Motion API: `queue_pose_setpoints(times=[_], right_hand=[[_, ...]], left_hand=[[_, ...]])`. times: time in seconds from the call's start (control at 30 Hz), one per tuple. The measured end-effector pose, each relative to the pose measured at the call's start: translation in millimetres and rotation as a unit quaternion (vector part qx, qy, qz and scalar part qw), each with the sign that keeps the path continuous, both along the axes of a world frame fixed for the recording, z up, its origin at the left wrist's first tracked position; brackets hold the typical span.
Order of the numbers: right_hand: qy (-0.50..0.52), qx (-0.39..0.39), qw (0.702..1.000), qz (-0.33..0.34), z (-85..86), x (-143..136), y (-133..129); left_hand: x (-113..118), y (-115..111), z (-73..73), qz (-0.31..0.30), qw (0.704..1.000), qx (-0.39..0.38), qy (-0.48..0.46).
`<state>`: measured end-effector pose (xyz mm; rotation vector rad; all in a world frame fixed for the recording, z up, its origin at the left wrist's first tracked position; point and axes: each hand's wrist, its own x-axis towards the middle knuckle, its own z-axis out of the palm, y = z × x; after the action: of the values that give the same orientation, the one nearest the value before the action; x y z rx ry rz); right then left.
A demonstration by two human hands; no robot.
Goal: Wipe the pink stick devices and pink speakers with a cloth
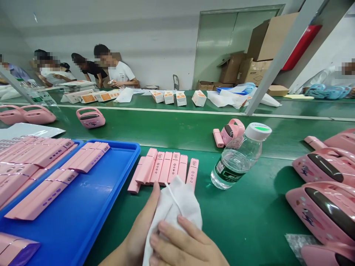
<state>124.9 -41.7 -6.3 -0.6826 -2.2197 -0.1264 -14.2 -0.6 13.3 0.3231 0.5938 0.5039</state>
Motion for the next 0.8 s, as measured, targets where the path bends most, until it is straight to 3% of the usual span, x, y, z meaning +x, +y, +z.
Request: queue_pose_setpoints(times=[0.1, 0.17, 0.23, 0.33, 0.37, 0.4, 0.53, 0.7, 0.8], right_hand=[[0.111, -0.105, 0.987, -0.050, -3.2, 12.9, 1.5], [0.205, -0.180, 0.955, -0.120, -5.1, 23.5, 1.3], [0.317, -0.266, 0.894, -0.170, -3.0, 29.0, -0.8], [0.467, -0.381, 0.768, -0.215, 4.7, 27.0, -6.3], [0.476, -0.382, 0.761, -0.222, 6.3, 25.4, -8.0], [0.463, -0.366, 0.775, -0.227, 6.8, 24.2, -9.5], [0.279, -0.227, 0.914, -0.187, -0.7, 24.0, -11.0], [0.144, -0.108, 0.977, -0.113, -8.0, 12.9, -4.1], [0.046, -0.032, 0.998, -0.020, -5.9, 0.8, 0.2]], left_hand=[[0.5, -0.1, 1.2, 0.017, 0.999, 0.011, 0.027], [1.7, -1.4, 2.5, 0.029, 0.998, 0.042, 0.045], [2.7, -2.0, 3.5, 0.019, 0.997, 0.058, 0.050], [4.1, -0.9, 2.8, 0.001, 0.996, 0.062, 0.063], [4.8, -0.6, 1.7, 0.003, 0.996, 0.060, 0.066], [5.9, -0.7, 0.4, 0.009, 0.996, 0.056, 0.069], [13.8, -7.0, -3.2, 0.046, 0.991, 0.040, 0.119], [15.2, -11.3, -0.9, 0.104, 0.992, -0.002, 0.072], [6.0, -5.1, -2.7, 0.067, 0.998, -0.017, 0.013]])
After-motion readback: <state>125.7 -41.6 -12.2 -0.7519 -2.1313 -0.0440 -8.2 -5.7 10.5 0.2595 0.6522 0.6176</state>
